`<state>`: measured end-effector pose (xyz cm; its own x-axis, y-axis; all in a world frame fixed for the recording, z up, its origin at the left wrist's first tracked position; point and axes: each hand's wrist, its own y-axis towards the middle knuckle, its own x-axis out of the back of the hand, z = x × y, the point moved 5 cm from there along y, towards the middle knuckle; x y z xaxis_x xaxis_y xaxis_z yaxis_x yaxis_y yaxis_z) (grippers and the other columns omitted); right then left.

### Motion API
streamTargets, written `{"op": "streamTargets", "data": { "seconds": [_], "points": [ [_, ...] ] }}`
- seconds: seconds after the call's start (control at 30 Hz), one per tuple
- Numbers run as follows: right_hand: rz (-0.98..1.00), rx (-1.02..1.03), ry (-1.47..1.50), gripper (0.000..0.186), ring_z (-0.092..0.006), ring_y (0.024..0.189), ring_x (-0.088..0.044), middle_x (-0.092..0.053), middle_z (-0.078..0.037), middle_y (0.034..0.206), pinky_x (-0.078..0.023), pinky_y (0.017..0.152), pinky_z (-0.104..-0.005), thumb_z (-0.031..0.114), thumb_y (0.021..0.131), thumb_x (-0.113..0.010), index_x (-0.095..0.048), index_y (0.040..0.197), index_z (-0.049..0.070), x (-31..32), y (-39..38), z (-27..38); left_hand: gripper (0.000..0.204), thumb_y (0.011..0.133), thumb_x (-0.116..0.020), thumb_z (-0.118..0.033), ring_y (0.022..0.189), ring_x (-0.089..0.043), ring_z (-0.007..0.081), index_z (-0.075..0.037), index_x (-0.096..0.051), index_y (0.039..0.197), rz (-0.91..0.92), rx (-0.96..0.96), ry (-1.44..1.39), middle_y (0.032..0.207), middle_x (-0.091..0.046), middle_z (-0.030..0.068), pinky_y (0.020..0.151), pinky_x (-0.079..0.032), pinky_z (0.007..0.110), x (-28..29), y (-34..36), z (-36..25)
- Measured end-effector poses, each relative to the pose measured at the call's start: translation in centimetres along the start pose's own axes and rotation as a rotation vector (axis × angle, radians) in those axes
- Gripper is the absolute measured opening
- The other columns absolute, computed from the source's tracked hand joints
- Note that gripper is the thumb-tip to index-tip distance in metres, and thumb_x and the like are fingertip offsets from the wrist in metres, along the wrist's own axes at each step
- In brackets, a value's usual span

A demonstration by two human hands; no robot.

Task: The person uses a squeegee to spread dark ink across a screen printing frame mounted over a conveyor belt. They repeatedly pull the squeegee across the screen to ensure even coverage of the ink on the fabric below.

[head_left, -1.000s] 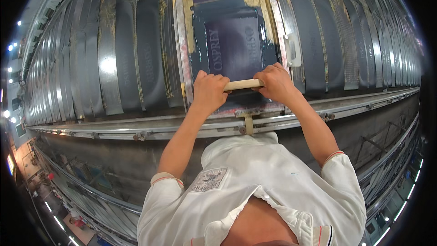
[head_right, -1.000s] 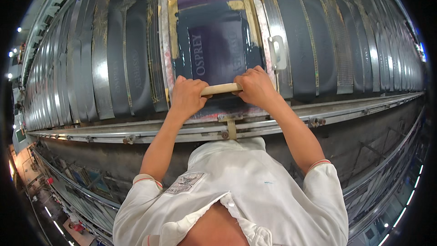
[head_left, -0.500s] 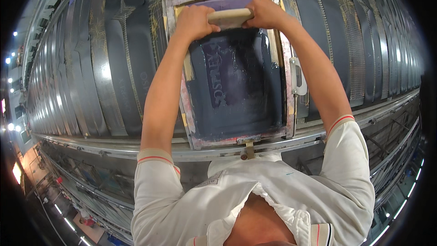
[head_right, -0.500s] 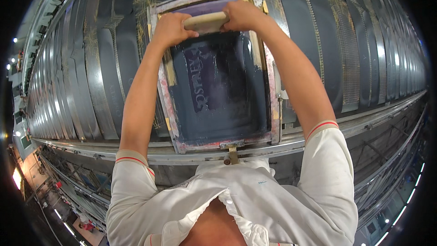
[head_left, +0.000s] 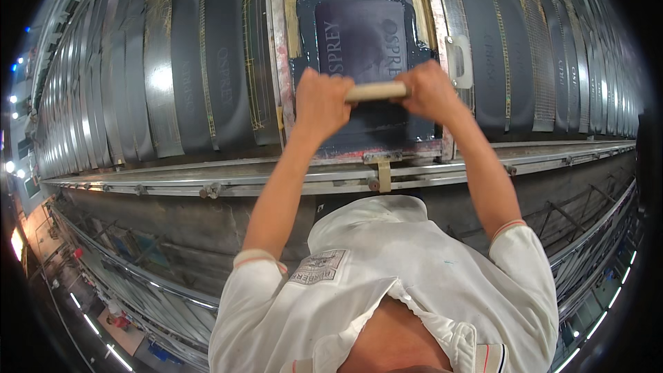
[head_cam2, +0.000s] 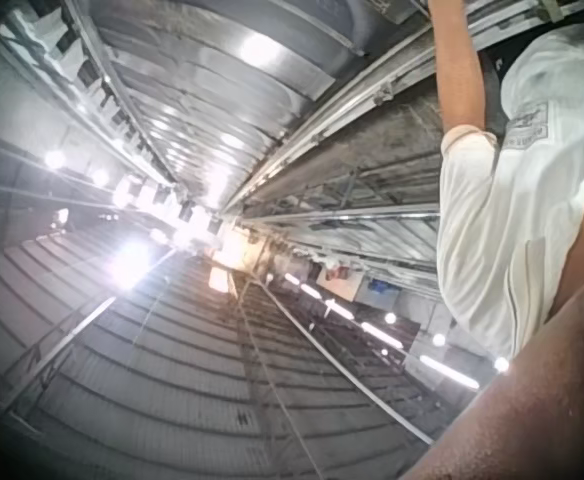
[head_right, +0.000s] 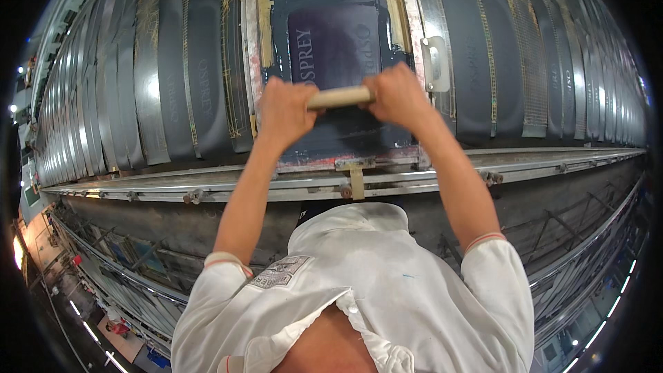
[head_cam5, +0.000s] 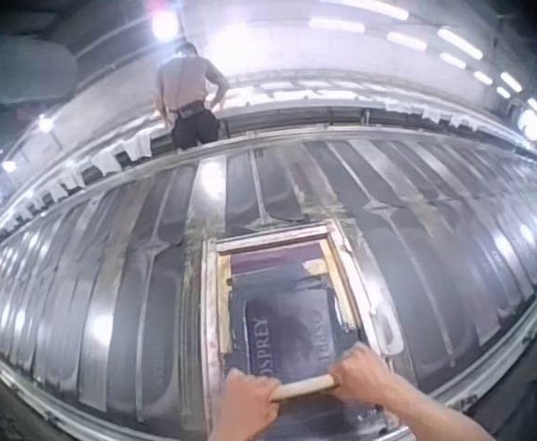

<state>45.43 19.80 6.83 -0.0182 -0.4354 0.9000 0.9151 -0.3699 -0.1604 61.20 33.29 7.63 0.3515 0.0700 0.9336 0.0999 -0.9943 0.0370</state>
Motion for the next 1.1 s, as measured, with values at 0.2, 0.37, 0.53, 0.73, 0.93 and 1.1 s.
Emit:
{"op": "streamTargets", "data": {
  "seconds": [0.2, 0.37, 0.53, 0.73, 0.93, 1.1],
  "points": [
    [-0.161, -0.144, 0.457, 0.059, -0.0395, 0.109, -0.067, -0.074, -0.022, 0.108, -0.051, 0.097, -0.0464, 0.049, 0.077, -0.088, -0.077, 0.115, 0.007, 0.6, -4.9, -0.9, 0.029, 0.069, -0.088, -0.021, 0.085, -0.064, 0.0224, -0.015, -0.074, 0.094, -0.101, -0.035, 0.124, 0.091, -0.071, 0.0004, 0.082, -0.042, 0.039, 0.3, -4.9, -3.1],
    [-0.669, -0.857, 0.284, 0.038, -0.0438, 0.113, -0.067, -0.072, -0.026, 0.118, -0.052, 0.095, -0.0465, 0.038, 0.100, -0.064, -0.072, 0.115, 0.005, 1.6, -2.9, -15.0, 0.031, 0.066, -0.087, -0.022, 0.087, -0.064, 0.0220, -0.015, -0.073, 0.092, -0.042, -0.073, 0.079, 0.091, -0.070, -0.0005, 0.082, -0.042, 0.039, -0.2, -4.2, -2.7],
    [-0.737, -0.700, 0.481, 0.034, -0.0306, 0.092, -0.071, -0.075, -0.015, 0.099, -0.053, 0.085, -0.0402, 0.037, 0.101, -0.066, -0.073, 0.109, 0.006, -0.1, -1.6, -17.5, 0.030, 0.061, -0.080, -0.011, 0.087, -0.064, 0.0217, -0.015, -0.072, 0.090, -0.092, -0.041, 0.079, 0.091, -0.069, -0.0006, 0.082, -0.043, 0.039, -0.8, -5.2, -2.5],
    [-0.670, -0.787, 0.639, 0.032, -0.0116, 0.071, -0.056, -0.066, -0.005, 0.079, -0.046, 0.068, -0.0316, 0.034, 0.101, -0.067, -0.072, 0.108, 0.004, 4.6, -2.4, -13.6, 0.031, 0.062, -0.079, -0.009, 0.086, -0.065, 0.0206, -0.015, -0.073, 0.092, -0.162, 0.012, 0.001, 0.095, -0.071, -0.0018, 0.085, -0.043, 0.038, 1.6, -7.4, -1.7],
    [-0.798, -0.683, 0.798, 0.028, -0.0192, 0.081, -0.066, -0.071, -0.008, 0.089, -0.052, 0.077, -0.0373, 0.031, 0.102, -0.065, -0.071, 0.107, 0.004, -1.2, 6.8, -2.0, 0.034, 0.061, -0.079, -0.007, 0.086, -0.065, 0.0215, -0.014, -0.074, 0.094, -0.201, 0.085, 0.095, 0.100, -0.073, -0.0020, 0.083, -0.044, 0.039, 7.7, -13.1, 7.0],
    [-0.817, -0.606, 0.780, 0.029, -0.0235, 0.085, -0.068, -0.072, -0.011, 0.090, -0.052, 0.081, -0.0377, 0.032, 0.098, -0.067, -0.071, 0.103, 0.003, -7.2, 13.7, 8.8, 0.038, 0.062, -0.079, -0.003, 0.083, -0.064, 0.0219, -0.013, -0.075, 0.098, -0.271, 0.047, 0.126, 0.100, -0.075, -0.0010, 0.080, -0.044, 0.038, 12.6, -21.6, 15.6]
  ]
}}
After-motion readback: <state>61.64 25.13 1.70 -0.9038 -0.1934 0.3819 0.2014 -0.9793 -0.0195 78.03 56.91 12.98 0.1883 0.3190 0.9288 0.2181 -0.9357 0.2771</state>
